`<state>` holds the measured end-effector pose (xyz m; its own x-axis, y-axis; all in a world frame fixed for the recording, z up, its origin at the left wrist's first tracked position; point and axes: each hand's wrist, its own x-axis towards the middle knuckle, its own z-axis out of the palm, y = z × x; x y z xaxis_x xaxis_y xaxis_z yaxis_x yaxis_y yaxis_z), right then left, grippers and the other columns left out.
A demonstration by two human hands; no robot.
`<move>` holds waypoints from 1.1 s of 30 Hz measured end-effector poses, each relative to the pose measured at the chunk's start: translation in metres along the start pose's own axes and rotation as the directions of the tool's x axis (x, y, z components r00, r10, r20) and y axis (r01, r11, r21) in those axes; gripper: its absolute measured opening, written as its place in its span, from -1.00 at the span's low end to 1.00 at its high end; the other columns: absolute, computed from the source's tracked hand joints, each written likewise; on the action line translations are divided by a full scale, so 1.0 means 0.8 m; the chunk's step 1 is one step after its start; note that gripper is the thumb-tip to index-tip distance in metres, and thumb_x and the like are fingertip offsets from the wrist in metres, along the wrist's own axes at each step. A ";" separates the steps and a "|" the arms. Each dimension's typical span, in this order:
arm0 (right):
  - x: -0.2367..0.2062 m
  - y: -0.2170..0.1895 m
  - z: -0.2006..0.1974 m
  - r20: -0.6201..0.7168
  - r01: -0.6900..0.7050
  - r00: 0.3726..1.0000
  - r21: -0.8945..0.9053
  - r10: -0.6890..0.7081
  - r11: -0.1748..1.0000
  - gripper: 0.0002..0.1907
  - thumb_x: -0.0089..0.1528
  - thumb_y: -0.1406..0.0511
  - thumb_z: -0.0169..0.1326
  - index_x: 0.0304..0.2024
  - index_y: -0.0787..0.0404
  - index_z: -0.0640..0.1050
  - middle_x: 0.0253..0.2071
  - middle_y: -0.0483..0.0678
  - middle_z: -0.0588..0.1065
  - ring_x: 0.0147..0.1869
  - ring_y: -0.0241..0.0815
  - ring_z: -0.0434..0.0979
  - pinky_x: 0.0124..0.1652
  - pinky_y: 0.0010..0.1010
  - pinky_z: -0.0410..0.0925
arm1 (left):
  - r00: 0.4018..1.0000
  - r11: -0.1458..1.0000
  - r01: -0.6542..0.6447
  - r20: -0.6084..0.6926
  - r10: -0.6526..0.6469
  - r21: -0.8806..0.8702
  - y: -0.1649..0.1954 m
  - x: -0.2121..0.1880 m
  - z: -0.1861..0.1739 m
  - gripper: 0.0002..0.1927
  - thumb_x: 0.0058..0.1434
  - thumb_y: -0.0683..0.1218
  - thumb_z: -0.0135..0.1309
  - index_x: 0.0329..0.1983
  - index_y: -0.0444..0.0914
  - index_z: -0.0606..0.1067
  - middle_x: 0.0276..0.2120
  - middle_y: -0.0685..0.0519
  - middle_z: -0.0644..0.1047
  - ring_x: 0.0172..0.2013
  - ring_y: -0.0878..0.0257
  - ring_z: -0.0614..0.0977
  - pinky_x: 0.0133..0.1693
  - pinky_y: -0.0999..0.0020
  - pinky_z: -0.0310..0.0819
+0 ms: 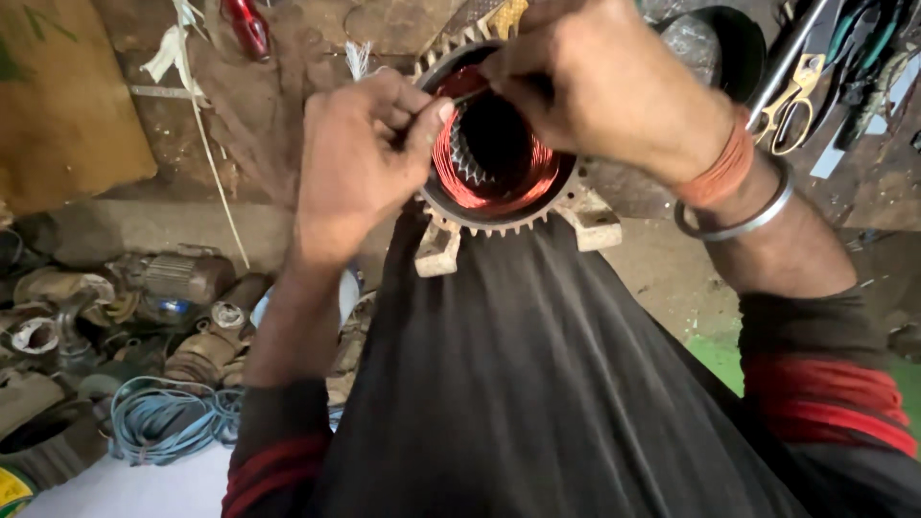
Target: The person uses a hammer to tap the stator core, then wraps green tape around the copper windings to secure them. They continue adjusting the windings and applying tape while another person works on a separate motor in the background.
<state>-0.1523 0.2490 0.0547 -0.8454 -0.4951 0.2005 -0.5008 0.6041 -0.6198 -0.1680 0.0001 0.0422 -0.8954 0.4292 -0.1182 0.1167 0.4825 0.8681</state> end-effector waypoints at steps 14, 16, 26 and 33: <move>-0.038 -0.005 0.006 -0.074 -0.292 0.948 0.188 0.310 0.938 -0.91 0.32 0.37 0.29 -0.21 0.31 0.69 -0.28 0.10 0.62 -0.29 -0.06 0.65 -0.25 -0.34 0.45 | 0.999 0.999 0.028 0.036 -0.026 -0.035 0.007 -0.001 -0.005 -0.79 0.38 -0.10 0.27 -0.23 -0.38 0.62 -0.50 0.05 0.63 -0.51 0.48 0.60 -0.50 0.53 0.46; -0.032 -0.005 0.006 -0.062 -0.317 0.942 0.173 0.331 0.933 -0.93 0.31 0.37 0.29 -0.22 0.29 0.70 -0.30 0.08 0.62 -0.31 -0.08 0.65 -0.25 -0.36 0.46 | 0.999 0.999 0.044 -0.019 -0.044 -0.013 0.007 -0.002 0.000 -0.78 0.38 -0.10 0.28 -0.28 -0.37 0.60 -0.54 0.05 0.60 -0.54 0.47 0.54 -0.50 0.49 0.38; -0.023 0.000 0.004 -0.042 -0.336 0.933 0.252 0.357 0.907 -0.87 0.36 0.32 0.30 -0.20 0.30 0.70 -0.32 0.05 0.63 -0.36 -0.16 0.64 -0.30 -0.41 0.45 | 0.985 0.994 0.104 -0.132 -0.107 -0.025 -0.003 -0.014 0.017 -0.75 0.36 -0.08 0.29 -0.33 -0.35 0.56 -0.59 0.10 0.56 -0.58 0.51 0.45 -0.53 0.51 0.31; -0.078 -0.034 0.026 -0.147 -0.420 0.859 0.346 0.491 0.839 -0.83 0.45 0.36 0.17 0.02 0.36 0.66 -0.27 0.06 0.62 -0.27 -0.23 0.62 -0.22 -0.46 0.44 | 0.984 0.992 -0.087 -0.166 0.071 -0.091 0.004 -0.030 0.014 -0.80 0.43 -0.10 0.24 -0.05 -0.35 0.59 -0.47 0.08 0.60 -0.49 0.50 0.51 -0.45 0.52 0.36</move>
<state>-0.0819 0.2505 0.0436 -0.9991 -0.0370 -0.0204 -0.0008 0.4985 -0.8669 -0.1414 0.0000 0.0425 -0.9438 0.3296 0.0255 0.1547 0.3723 0.9151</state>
